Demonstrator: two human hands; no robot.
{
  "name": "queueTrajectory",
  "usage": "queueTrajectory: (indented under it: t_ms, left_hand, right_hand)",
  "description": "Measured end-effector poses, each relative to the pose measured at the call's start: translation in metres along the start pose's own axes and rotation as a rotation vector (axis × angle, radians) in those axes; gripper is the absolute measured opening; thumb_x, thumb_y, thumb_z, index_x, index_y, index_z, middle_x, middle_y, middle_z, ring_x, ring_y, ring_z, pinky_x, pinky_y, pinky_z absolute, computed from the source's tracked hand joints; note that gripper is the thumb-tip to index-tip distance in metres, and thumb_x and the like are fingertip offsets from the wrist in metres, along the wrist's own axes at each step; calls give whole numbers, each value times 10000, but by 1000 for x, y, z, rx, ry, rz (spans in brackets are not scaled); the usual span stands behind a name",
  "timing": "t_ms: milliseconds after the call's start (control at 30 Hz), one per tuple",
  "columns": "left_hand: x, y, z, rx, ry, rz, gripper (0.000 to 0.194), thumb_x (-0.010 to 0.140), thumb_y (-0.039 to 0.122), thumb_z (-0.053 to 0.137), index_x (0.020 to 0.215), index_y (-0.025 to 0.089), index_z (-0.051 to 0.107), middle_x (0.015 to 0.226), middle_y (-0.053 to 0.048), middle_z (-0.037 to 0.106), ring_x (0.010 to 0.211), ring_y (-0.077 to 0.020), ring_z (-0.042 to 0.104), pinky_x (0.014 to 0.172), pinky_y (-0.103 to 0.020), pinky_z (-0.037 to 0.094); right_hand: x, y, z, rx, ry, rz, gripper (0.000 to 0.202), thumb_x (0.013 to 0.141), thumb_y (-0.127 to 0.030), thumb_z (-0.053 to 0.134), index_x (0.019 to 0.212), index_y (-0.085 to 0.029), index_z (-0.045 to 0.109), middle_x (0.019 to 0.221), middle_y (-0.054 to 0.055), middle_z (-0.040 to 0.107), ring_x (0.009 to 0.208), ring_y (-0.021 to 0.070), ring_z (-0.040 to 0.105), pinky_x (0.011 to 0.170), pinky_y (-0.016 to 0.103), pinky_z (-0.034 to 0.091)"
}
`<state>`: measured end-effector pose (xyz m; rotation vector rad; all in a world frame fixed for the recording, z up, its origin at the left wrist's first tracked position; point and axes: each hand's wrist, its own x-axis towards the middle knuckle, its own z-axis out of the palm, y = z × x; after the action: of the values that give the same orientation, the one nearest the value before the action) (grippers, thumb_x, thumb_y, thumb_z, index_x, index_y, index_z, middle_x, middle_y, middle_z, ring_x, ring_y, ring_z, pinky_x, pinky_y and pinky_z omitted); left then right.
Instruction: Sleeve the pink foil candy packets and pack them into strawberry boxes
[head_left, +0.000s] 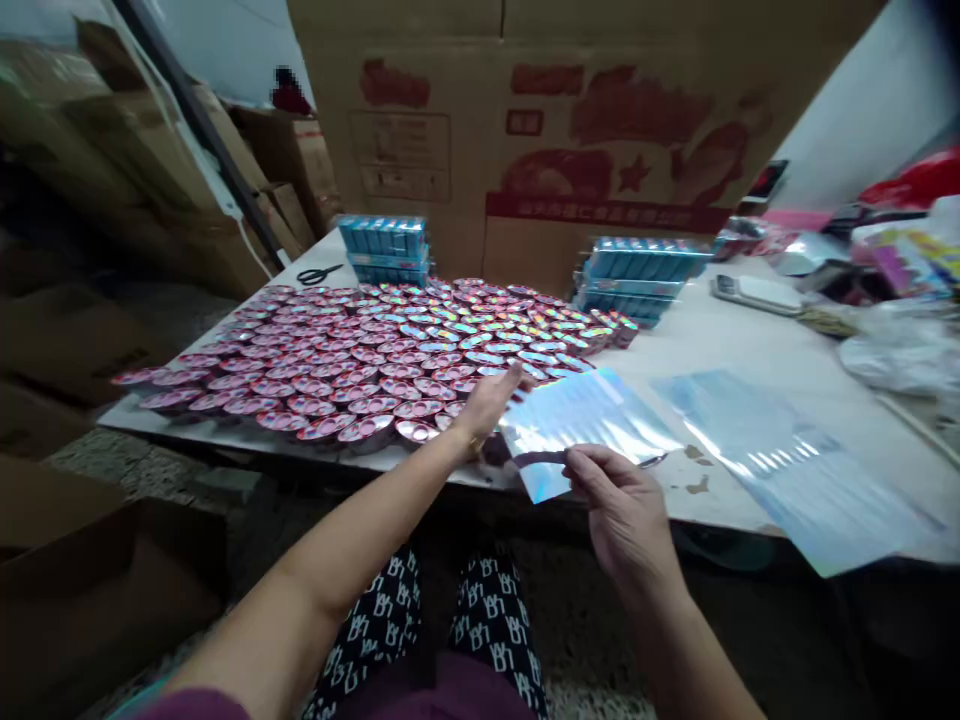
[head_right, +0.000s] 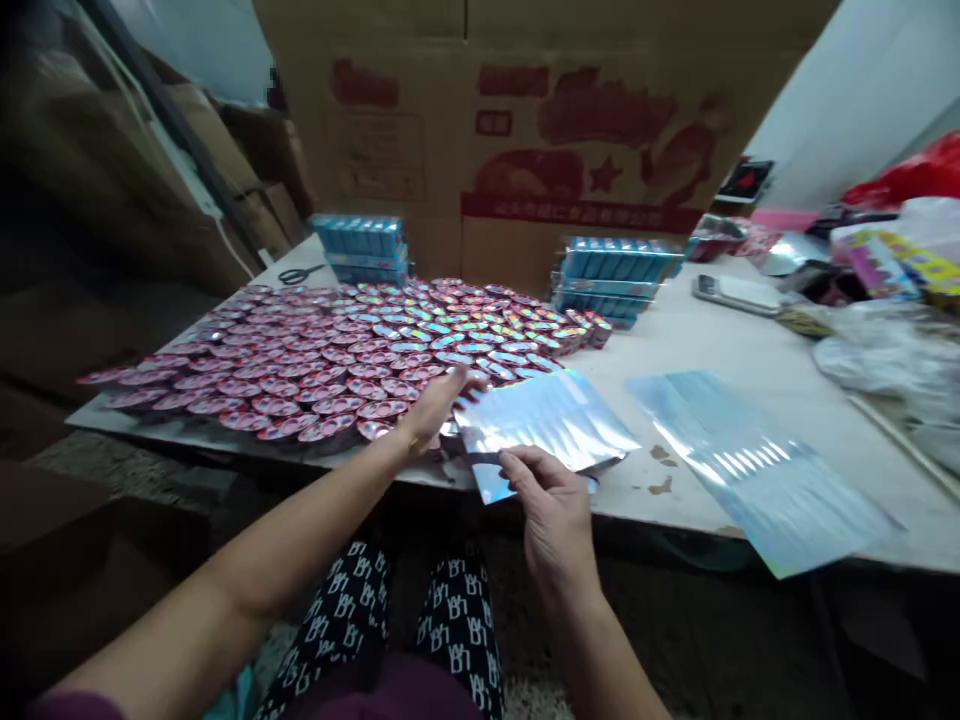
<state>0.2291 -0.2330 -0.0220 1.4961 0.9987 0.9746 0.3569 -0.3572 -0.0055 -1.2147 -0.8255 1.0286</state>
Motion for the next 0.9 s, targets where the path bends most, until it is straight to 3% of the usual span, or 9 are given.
queueTrajectory:
  t_ms: [67, 133, 233, 300, 400, 533, 700, 900]
  left_hand:
    - [-59, -9, -29, -215, -31, -132, 588, 773, 623, 378, 933, 122, 642, 904, -98, 636, 754, -145, 562, 620, -235, 406]
    - [-104, -19, -51, -304, 42, -261, 487, 695, 572, 556, 864, 125, 650, 836, -79, 642, 702, -119, 549, 581, -209, 382]
    - [-129, -32, -73, -261, 245, -346, 329, 616, 439, 686, 724, 131, 640, 654, -11, 605, 565, -66, 480, 509, -181, 320]
    - [-122, -38, -84, -180, 286, -348, 299, 612, 417, 677, 690, 132, 632, 610, 7, 581, 525, -58, 443, 478, -181, 289]
    - [-97, -46, -98, 15, 207, -305, 292, 632, 410, 628, 704, 127, 638, 613, 1, 588, 536, -75, 453, 496, -192, 311]
    - [-60, -53, -109, 449, 125, -187, 269, 680, 380, 550, 611, 133, 631, 540, 8, 557, 543, -96, 463, 523, -208, 322]
    - [-29, -47, -104, 906, 0, -155, 279, 709, 382, 530, 568, 165, 631, 540, -18, 582, 597, -135, 515, 532, -226, 303]
    - [-25, -48, -97, 1053, 13, -147, 266, 747, 386, 500, 705, 181, 664, 734, -75, 660, 729, -187, 581, 605, -252, 355]
  right_hand:
    - [-2, 17, 29, 97, 10, 77, 182, 612, -316, 718, 712, -173, 667, 638, -11, 599, 584, 91, 493, 550, 226, 375]
    - [-5, 34, 57, 157, 29, 128, 216, 590, -323, 725, 721, -161, 670, 649, -1, 609, 574, 90, 493, 523, 220, 362]
    - [-9, 58, 89, 176, 86, 152, 273, 566, -341, 726, 740, -139, 668, 652, 14, 612, 563, 98, 497, 483, 213, 344]
    - [-9, 73, 104, 156, 155, 140, 295, 566, -356, 715, 747, -131, 659, 659, 17, 609, 557, 101, 497, 470, 213, 345]
    - [-6, 94, 116, 66, 277, 51, 290, 608, -376, 668, 751, -125, 642, 688, 28, 615, 587, 114, 512, 528, 238, 400]
    - [3, 117, 122, -191, 432, -134, 272, 688, -376, 566, 764, -123, 632, 722, 55, 622, 680, 156, 539, 685, 302, 436]
    - [11, 133, 124, -438, 578, -202, 200, 696, -324, 510, 705, -153, 613, 690, 67, 593, 673, 185, 514, 680, 324, 410]
    - [18, 138, 125, -574, 597, -228, 146, 689, -275, 475, 627, -187, 573, 621, 55, 549, 632, 192, 483, 661, 319, 372]
